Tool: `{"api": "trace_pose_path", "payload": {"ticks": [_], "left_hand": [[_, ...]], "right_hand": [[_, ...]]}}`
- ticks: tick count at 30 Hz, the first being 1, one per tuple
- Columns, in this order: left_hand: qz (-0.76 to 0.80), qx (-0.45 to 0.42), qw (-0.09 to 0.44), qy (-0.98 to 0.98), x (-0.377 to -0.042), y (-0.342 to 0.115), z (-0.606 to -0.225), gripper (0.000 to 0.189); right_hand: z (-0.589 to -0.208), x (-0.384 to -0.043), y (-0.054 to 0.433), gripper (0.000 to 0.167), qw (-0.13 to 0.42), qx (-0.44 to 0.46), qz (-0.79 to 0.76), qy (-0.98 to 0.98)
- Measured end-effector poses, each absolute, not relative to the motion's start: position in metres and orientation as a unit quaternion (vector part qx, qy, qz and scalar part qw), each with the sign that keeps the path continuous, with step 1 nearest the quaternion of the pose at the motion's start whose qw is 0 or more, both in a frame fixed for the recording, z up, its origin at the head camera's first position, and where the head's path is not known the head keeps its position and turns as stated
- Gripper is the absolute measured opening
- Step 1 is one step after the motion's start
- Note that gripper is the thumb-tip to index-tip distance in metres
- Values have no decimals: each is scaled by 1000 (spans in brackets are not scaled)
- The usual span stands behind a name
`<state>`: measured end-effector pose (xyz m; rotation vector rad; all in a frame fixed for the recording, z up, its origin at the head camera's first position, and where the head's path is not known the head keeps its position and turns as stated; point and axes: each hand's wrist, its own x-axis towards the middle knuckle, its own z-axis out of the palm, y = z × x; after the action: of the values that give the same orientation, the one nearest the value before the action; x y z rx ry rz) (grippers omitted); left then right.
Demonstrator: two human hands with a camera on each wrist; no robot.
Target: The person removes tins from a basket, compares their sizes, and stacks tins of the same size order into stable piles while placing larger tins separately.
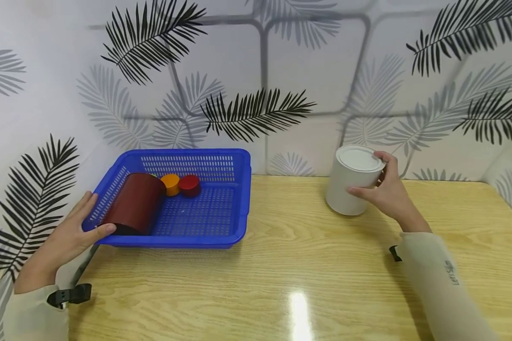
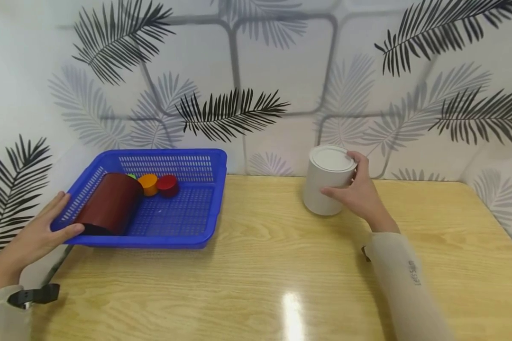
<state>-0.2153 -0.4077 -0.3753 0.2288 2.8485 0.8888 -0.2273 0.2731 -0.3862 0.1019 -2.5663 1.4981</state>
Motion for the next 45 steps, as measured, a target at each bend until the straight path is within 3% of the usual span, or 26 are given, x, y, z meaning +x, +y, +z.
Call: {"api": "trace_pose_path", "payload": {"ticks": [21,45], "left_hand": [[290,90,64,951,-212,-410,-379,101],[289,85,65,951,-213,-409,-375,103]], "right_hand": [[-388,-220,314,111,52,29,459,-886],[-380,-220,321,118,17,50,467,-883]]}}
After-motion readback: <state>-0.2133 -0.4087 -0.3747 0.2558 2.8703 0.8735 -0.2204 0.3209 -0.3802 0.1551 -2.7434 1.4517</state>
